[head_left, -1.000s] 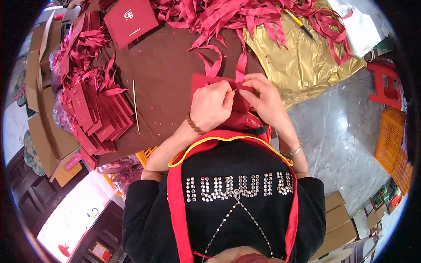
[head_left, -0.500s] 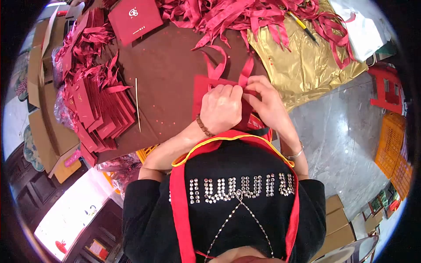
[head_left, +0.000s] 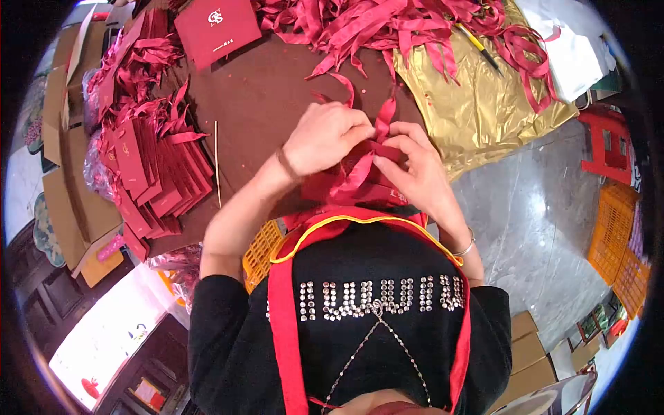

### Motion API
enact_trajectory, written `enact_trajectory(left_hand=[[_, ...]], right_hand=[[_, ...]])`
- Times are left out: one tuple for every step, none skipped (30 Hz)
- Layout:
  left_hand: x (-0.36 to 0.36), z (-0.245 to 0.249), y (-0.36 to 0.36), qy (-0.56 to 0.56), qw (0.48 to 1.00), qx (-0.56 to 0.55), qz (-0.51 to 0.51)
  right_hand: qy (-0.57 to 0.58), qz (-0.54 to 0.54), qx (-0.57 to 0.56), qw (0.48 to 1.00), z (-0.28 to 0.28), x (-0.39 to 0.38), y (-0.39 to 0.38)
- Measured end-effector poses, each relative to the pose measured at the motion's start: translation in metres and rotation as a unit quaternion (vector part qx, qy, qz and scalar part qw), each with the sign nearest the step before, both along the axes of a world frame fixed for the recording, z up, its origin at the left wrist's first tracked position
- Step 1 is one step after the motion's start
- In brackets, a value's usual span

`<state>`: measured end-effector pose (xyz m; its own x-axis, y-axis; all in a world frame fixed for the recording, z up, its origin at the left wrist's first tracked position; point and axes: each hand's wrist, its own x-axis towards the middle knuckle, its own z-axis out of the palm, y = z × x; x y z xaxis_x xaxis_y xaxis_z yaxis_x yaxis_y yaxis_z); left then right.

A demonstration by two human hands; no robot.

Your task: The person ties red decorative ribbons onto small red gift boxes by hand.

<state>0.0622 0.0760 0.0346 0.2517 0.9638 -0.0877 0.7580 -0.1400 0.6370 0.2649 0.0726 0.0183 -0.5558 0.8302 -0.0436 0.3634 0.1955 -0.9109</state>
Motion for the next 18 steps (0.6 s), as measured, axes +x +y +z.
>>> enact_trajectory(left_hand=[[-0.002,-0.002,0.004,-0.048,0.991,-0.123,-0.035],[-0.004,0.000,0.009,-0.080,0.980,-0.179,-0.032],[-0.004,0.003,0.014,-0.079,0.980,-0.178,-0.035],[-0.005,0.006,0.019,-0.065,0.975,-0.206,-0.059],[-0.005,0.008,0.023,-0.051,0.968,-0.233,-0.082],[-0.005,0.010,0.030,-0.035,0.960,-0.247,-0.125],[-0.004,0.011,0.034,-0.034,0.960,-0.246,-0.126],[-0.003,0.013,0.037,-0.014,0.954,-0.255,-0.159],[-0.001,0.016,0.040,0.006,0.945,-0.265,-0.190],[0.003,0.024,0.045,0.051,0.933,-0.297,-0.198],[0.003,0.023,0.047,0.052,0.933,-0.297,-0.197],[0.003,0.020,0.049,0.045,0.929,-0.298,-0.217],[0.004,0.020,0.050,0.037,0.924,-0.298,-0.237],[0.005,0.021,0.052,0.037,0.924,-0.299,-0.236],[0.007,0.025,0.054,0.037,0.916,-0.330,-0.225],[0.008,0.027,0.056,0.036,0.907,-0.360,-0.215],[0.009,0.027,0.056,0.037,0.907,-0.361,-0.215],[0.009,0.027,0.056,0.043,0.905,-0.372,-0.201]], right_hand=[[-0.010,0.000,-0.003,1.000,0.003,0.000,-0.001],[-0.007,0.000,-0.025,1.000,0.001,0.000,-0.002],[-0.007,-0.003,-0.024,1.000,0.002,0.000,-0.002],[-0.012,-0.008,-0.010,1.000,0.004,-0.001,-0.003],[-0.018,-0.013,0.004,1.000,0.006,-0.002,-0.005],[-0.018,-0.015,0.004,1.000,0.006,-0.003,-0.006],[-0.020,-0.019,0.040,0.999,0.005,-0.004,-0.007],[-0.022,-0.023,0.075,0.997,0.004,-0.006,-0.008],[-0.021,-0.023,0.077,0.997,0.004,-0.007,-0.008],[-0.022,-0.028,0.064,0.997,0.004,-0.008,-0.008],[-0.023,-0.032,0.051,0.998,0.003,-0.009,-0.009],[-0.010,-0.038,0.082,0.996,0.000,-0.009,-0.010],[-0.010,-0.038,0.082,0.996,0.001,-0.009,-0.009],[-0.010,-0.035,0.075,0.997,0.003,-0.009,-0.009],[-0.010,-0.033,0.067,0.997,0.004,-0.009,-0.009],[-0.009,-0.034,0.067,0.997,0.003,-0.008,-0.008],[-0.002,-0.036,0.076,0.996,0.002,-0.008,-0.008],[0.006,-0.038,0.085,0.996,0.001,-0.008,-0.007]])
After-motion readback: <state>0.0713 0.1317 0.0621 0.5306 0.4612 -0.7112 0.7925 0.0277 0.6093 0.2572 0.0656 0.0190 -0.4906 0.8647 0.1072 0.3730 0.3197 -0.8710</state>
